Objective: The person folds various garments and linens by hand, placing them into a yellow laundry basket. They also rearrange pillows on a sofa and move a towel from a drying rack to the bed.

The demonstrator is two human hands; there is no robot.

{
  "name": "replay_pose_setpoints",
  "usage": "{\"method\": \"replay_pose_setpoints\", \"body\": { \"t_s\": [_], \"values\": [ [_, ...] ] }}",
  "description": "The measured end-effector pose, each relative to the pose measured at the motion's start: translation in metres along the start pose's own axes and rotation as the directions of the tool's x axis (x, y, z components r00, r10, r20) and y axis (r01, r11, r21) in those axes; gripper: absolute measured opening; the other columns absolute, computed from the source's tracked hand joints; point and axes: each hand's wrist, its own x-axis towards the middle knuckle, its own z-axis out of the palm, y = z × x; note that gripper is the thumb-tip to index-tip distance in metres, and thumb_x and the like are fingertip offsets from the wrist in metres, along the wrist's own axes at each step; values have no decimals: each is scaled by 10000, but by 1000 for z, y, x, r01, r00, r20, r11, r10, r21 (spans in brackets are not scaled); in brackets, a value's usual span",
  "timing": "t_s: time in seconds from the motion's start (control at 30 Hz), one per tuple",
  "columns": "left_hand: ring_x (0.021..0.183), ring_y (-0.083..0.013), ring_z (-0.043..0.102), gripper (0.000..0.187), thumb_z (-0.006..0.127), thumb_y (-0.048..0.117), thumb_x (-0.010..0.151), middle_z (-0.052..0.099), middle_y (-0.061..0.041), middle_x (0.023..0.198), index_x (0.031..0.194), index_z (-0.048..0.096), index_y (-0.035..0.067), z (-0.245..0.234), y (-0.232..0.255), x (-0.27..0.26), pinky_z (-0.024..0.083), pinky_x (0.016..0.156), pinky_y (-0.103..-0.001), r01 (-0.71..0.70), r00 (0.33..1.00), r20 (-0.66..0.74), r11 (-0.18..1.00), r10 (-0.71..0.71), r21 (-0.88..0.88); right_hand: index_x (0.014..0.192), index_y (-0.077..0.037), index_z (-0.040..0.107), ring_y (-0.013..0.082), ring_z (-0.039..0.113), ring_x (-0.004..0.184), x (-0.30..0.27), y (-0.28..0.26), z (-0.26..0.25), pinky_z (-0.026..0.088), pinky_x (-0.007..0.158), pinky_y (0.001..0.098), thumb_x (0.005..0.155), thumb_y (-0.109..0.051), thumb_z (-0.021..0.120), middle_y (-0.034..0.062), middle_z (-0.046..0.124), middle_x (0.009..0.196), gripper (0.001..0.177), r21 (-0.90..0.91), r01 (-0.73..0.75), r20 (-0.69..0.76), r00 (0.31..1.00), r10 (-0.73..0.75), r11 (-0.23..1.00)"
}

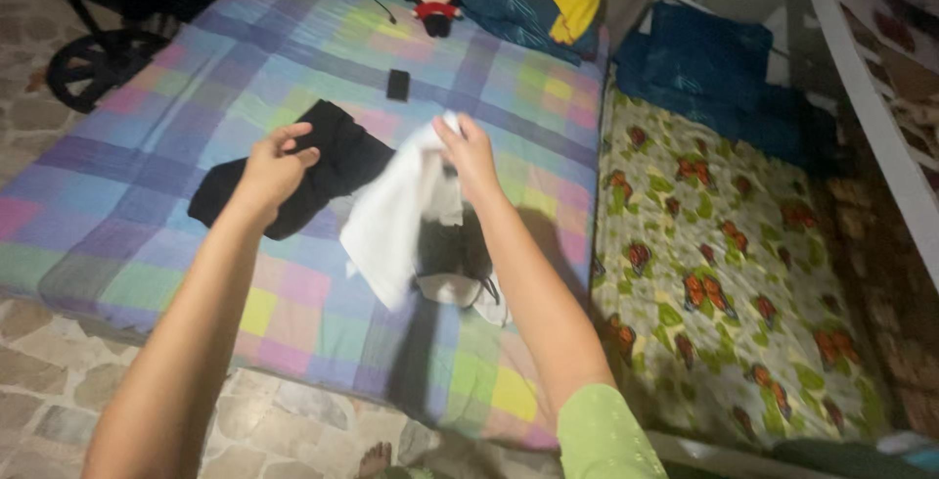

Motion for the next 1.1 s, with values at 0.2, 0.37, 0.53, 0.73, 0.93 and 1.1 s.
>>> {"method": "replay_pose_setpoints", "body": {
  "t_s": [0.2,0.37,0.53,0.73,0.93,1.1],
  "values": [
    [1202,-312,569,467,734,196,866,565,-187,1347,1330,682,196,18,23,-20,459,1005,-392,-141,988,-44,979,149,148,1570,-147,268,152,607,1139,-21,-26,40,521,890,300,857,-151,773,49,488,1405,874,-68,223,132,968,-213,972],
    [1173,-318,564,454,744,190,861,588,-203,1294,1313,704,184,74,6,-15,464,983,-413,-233,972,3,956,236,177,1463,-80,535,139,642,936,-108,19,-27,529,784,288,967,-244,687,52,667,1213,544,-136,-31,197,979,58,990],
    [1087,-288,636,425,748,199,866,707,-189,1195,1281,696,121,189,-34,-24,497,925,-411,-300,919,268,954,290,-1,1348,-109,635,142,688,952,-245,85,-149,519,791,269,963,-248,654,42,725,1118,410,-67,-481,8,876,482,874],
    [1007,-286,691,473,747,289,846,706,-153,1158,1288,667,142,356,-71,-126,545,865,-398,-336,717,652,942,246,14,1240,-79,667,149,707,883,-437,85,-313,563,789,297,929,-51,582,81,727,1044,323,161,-235,-561,777,284,959],
    [1051,-335,637,421,738,291,873,709,-153,1062,1263,677,146,478,-52,-323,503,921,-417,-581,374,886,814,274,-6,1087,-46,645,137,630,819,-647,82,-431,536,767,294,1023,-72,574,44,647,942,99,-225,3,-929,302,-216,974],
    [1102,-268,674,298,642,95,901,689,-113,1156,1194,695,95,516,-39,-506,535,948,-373,-322,169,859,851,482,-414,1147,-69,607,203,559,964,-778,112,-439,487,880,334,984,-195,605,86,586,1069,207,-202,-539,-972,210,-102,818]
  ]
}}
